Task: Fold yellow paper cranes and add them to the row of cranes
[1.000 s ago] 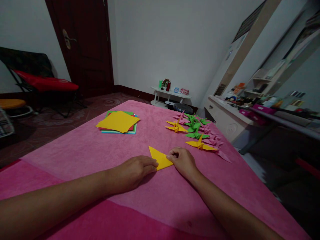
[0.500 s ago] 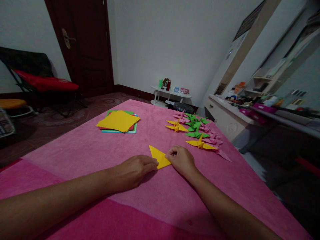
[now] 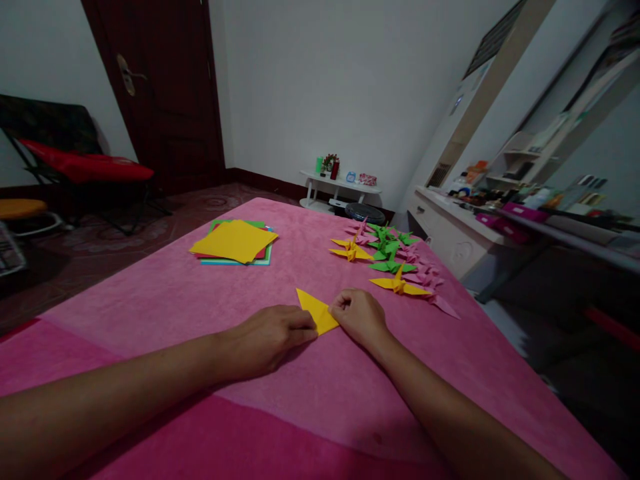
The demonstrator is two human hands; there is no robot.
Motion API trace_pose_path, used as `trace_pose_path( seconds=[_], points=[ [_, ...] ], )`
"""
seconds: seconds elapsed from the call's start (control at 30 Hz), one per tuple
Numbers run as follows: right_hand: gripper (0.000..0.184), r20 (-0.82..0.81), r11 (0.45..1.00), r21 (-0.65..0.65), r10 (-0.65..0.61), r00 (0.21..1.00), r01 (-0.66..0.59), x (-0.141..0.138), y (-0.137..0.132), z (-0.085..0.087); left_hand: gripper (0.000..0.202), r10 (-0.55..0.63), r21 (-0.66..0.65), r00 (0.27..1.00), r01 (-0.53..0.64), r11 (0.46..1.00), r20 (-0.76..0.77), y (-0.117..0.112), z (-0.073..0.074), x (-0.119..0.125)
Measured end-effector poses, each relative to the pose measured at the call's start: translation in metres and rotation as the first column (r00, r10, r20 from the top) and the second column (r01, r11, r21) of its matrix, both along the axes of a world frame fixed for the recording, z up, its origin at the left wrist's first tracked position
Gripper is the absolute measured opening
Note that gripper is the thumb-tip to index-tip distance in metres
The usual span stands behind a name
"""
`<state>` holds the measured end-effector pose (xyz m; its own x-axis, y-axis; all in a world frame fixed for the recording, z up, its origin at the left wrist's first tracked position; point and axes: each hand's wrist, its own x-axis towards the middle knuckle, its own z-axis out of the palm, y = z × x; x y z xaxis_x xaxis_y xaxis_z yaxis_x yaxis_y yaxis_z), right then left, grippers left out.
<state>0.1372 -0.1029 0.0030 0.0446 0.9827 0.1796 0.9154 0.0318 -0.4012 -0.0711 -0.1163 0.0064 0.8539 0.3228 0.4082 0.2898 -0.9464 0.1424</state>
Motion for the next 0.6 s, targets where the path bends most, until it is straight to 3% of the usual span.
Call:
trace_pose_path(
  seconds=[0.17,0.3,0.6],
  points=[
    [0.01,0.019,0.999,-0.046,0.0,1.0,0.001,0.0,0.002,0.003,0.023,-0.036,-0.044,0.998,0.034,0.998,-0.056,0.0,0.012,0.007],
    [0.011,0.026,0.998,-0.061,0.003,1.0,-0.001,0.001,0.003,0.003,0.021,-0.002,-0.081,0.996,-0.006,0.997,-0.09,0.01,0.015,0.015],
    [0.009,0.004,0.999,-0.043,0.016,1.0,-0.016,0.002,0.002,0.0,0.019,0.094,-0.312,0.99,-0.057,0.948,0.104,0.035,-0.008,0.031]
  ],
)
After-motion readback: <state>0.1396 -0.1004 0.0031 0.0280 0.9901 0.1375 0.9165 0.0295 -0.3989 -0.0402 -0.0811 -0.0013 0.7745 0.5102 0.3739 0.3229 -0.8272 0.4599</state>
